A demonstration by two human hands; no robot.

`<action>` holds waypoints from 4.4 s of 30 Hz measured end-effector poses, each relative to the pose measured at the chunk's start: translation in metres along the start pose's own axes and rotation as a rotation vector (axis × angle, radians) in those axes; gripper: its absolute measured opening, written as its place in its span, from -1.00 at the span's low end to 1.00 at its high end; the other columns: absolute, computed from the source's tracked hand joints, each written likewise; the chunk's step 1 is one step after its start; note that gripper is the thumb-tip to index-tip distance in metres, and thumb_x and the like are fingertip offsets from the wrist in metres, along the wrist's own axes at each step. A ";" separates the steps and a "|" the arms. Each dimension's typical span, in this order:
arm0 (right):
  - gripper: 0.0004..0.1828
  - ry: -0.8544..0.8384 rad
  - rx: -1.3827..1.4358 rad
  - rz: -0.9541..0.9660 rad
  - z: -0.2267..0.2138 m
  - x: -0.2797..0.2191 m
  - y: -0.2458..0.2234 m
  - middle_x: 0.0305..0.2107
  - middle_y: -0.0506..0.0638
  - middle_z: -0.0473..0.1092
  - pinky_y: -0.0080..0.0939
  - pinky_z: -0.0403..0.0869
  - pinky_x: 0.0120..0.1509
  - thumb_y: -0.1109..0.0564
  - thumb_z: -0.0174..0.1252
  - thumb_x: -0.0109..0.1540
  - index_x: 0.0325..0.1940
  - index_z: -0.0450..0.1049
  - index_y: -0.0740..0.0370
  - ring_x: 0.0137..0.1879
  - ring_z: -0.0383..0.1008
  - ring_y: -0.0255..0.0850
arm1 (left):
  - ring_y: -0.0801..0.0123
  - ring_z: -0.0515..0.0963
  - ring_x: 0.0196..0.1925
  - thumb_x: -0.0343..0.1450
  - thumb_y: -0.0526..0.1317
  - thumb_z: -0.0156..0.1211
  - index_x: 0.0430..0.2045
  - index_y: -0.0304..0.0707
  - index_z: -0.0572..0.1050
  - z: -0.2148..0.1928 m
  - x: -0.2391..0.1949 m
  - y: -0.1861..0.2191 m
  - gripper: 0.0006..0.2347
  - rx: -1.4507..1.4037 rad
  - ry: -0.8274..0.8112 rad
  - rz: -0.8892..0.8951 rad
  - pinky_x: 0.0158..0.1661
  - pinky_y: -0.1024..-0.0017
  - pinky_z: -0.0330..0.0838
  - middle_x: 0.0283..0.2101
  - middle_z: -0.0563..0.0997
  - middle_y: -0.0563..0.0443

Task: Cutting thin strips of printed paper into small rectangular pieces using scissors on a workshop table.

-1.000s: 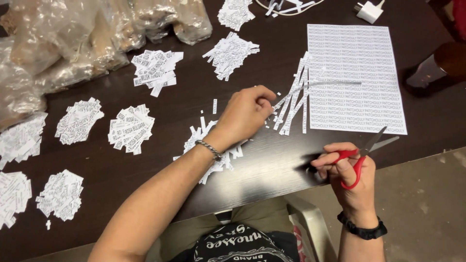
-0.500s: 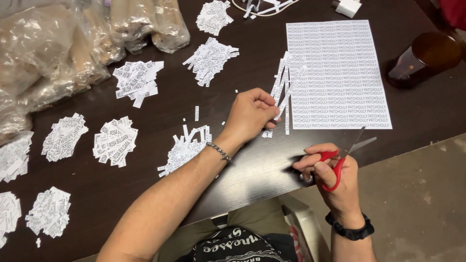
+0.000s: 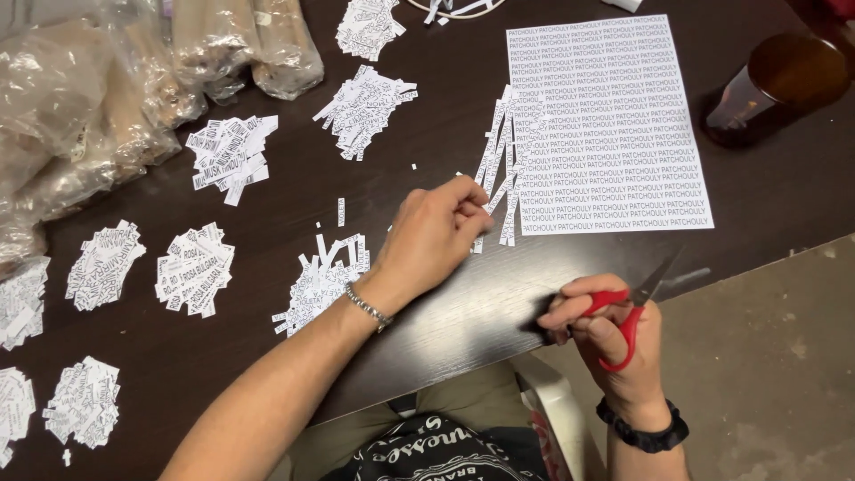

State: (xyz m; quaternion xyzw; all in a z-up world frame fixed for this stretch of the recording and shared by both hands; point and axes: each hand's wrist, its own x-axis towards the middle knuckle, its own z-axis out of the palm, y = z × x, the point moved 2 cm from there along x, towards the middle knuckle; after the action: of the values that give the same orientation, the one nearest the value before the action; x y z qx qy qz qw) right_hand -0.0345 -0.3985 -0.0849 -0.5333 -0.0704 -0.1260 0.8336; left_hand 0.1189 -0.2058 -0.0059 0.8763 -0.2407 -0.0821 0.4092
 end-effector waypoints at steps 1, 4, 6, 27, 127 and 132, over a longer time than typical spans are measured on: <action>-0.45 0.003 0.003 0.001 -0.001 -0.002 0.000 -0.36 0.24 0.59 -0.29 0.49 -0.33 -0.11 0.29 0.31 0.04 0.41 0.48 -0.35 0.54 -0.15 | 0.43 0.71 -0.42 0.38 -0.27 0.24 -0.40 -0.11 0.50 0.004 -0.002 -0.005 -0.96 0.002 -0.003 -0.002 -0.27 0.39 0.47 -0.48 0.73 0.23; -0.46 0.017 0.048 -0.022 -0.004 -0.006 0.000 -0.38 0.22 0.59 -0.29 0.50 -0.32 -0.12 0.32 0.31 0.04 0.43 0.44 -0.22 0.59 -0.11 | 0.20 0.71 -0.37 0.45 -0.22 0.23 -0.13 -0.13 0.54 0.014 -0.009 -0.002 -0.85 0.247 -0.002 0.293 -0.27 0.15 0.63 -0.35 0.72 0.02; -0.43 0.025 0.028 -0.028 -0.005 -0.008 0.000 -0.41 0.22 0.58 -0.26 0.49 -0.32 -0.15 0.31 0.31 0.04 0.42 0.46 -0.27 0.57 -0.11 | -0.06 0.57 0.17 0.38 -0.16 0.34 0.05 -0.25 0.47 0.028 -0.012 0.010 -0.63 0.433 -0.226 0.376 0.15 0.05 0.47 0.02 0.64 -0.21; -0.83 0.162 -0.309 0.369 0.002 -0.062 0.021 -0.49 0.23 0.69 -0.31 0.52 -0.37 0.27 0.26 0.18 -0.18 0.59 0.42 -0.49 0.58 -0.21 | 0.05 0.71 -0.03 0.52 -0.46 0.10 -0.13 -0.53 0.58 0.050 -0.157 0.016 -0.87 0.241 0.280 0.691 0.04 0.18 0.64 -0.12 0.69 -0.28; -0.57 -0.571 -0.370 0.445 0.205 0.023 0.037 -0.42 0.12 0.71 -0.22 0.62 -0.07 0.01 0.38 0.11 -0.06 0.58 0.34 -0.27 0.72 -0.20 | -0.22 0.73 -0.08 0.52 -0.31 0.09 -0.28 -0.40 0.46 -0.092 -0.174 -0.054 -0.91 -1.199 0.583 0.152 -0.07 0.15 0.73 -0.06 0.62 -0.61; -0.72 -0.469 -0.499 0.336 0.195 0.032 0.022 -0.54 0.06 0.69 -0.23 0.59 -0.16 -0.03 0.30 0.14 -0.53 0.60 0.21 -0.36 0.69 -0.21 | -0.34 0.69 -0.02 0.52 -0.22 0.07 -0.34 -0.38 0.28 -0.077 -0.159 -0.042 -0.82 -1.303 0.360 0.030 -0.13 0.04 0.73 -0.06 0.60 -0.67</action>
State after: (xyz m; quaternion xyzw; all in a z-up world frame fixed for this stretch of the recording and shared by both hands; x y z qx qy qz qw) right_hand 0.0054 -0.2171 -0.0135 -0.7384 -0.1381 0.1247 0.6482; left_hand 0.0212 -0.0526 0.0039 0.4472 -0.0823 -0.0576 0.8888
